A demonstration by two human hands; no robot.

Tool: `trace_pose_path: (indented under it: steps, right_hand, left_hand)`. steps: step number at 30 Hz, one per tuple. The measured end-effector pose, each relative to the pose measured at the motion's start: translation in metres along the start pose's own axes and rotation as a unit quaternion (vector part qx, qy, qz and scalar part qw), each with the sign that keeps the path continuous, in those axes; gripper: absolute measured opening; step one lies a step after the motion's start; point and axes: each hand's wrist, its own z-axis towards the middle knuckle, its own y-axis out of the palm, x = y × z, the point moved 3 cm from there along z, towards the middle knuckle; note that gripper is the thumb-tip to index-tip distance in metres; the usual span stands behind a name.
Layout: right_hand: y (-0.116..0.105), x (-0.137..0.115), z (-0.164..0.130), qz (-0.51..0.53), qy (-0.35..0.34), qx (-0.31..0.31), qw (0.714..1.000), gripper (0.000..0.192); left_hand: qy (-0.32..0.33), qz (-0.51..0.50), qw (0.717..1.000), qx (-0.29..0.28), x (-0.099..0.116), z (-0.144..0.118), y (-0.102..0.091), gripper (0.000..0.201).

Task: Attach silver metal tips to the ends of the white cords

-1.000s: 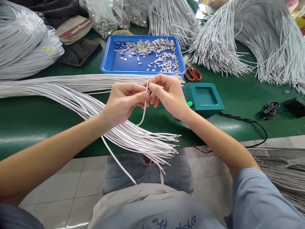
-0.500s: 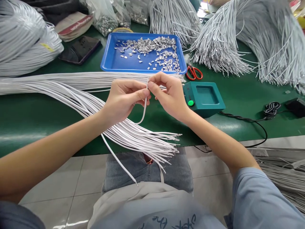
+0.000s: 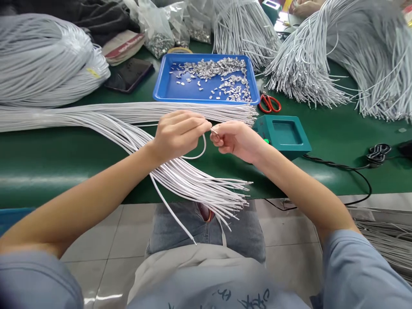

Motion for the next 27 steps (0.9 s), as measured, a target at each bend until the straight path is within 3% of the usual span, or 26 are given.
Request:
trace_pose_path:
  steps: [2,3,5,6,7,9,11,12,13,15,18,22,24,27]
  right_hand:
    - [0.004,0.002,0.002,0.047,0.038,-0.039,0.997,0.006]
    - [0.004,0.002,0.003,0.045,0.022,-0.041,0.998,0.006]
    - [0.002,-0.003,0.003,-0.022,-0.065,0.011,0.998,0.010]
    - [0.000,-0.007,0.001,-0.091,-0.128,0.066,0.985,0.012]
    - [-0.003,-0.013,-0.004,-0.180,-0.192,0.131,0.956,0.012]
    - [-0.009,-0.024,-0.017,-0.387,-0.278,0.255,0.841,0.013]
    - [-0.017,-0.030,-0.026,-0.559,-0.266,0.312,0.721,0.026]
    - [-0.022,-0.031,-0.028,-0.617,-0.235,0.309,0.685,0.031]
    - [-0.027,-0.030,-0.028,-0.659,-0.200,0.284,0.667,0.034]
    - [-0.037,-0.025,-0.025,-0.714,-0.137,0.212,0.653,0.037]
    - [-0.043,-0.016,-0.019,-0.768,-0.095,0.129,0.620,0.037]
    - [-0.041,-0.011,-0.013,-0.818,-0.071,0.114,0.560,0.029]
    - [-0.039,-0.012,-0.011,-0.829,-0.064,0.105,0.546,0.025]
    - [-0.037,-0.015,-0.007,-0.826,-0.053,0.098,0.553,0.020]
  left_hand:
    - [-0.015,-0.019,0.999,-0.029,-0.004,0.001,-0.002,0.025]
    - [-0.049,-0.043,0.998,-0.021,-0.005,0.002,-0.002,0.024]
    - [-0.153,-0.127,0.979,0.029,-0.004,0.004,-0.001,0.018]
    - [-0.209,-0.185,0.959,0.053,-0.003,0.004,0.001,0.016]
    - [-0.259,-0.248,0.932,0.063,-0.001,0.004,0.006,0.014]
    - [-0.320,-0.363,0.874,0.043,0.005,0.004,0.018,0.021]
    - [-0.343,-0.429,0.836,0.008,0.009,0.004,0.027,0.034]
    - [-0.349,-0.444,0.825,-0.001,0.010,0.003,0.030,0.037]
    - [-0.356,-0.451,0.819,-0.006,0.010,0.003,0.032,0.036]
    - [-0.372,-0.448,0.813,-0.011,0.008,0.003,0.035,0.031]
    - [-0.396,-0.434,0.809,-0.015,0.005,0.003,0.037,0.027]
    - [-0.404,-0.419,0.813,-0.023,0.003,0.002,0.041,0.025]
    - [-0.395,-0.415,0.819,-0.032,0.003,0.001,0.043,0.026]
    - [-0.395,-0.412,0.820,-0.048,0.001,0.000,0.046,0.025]
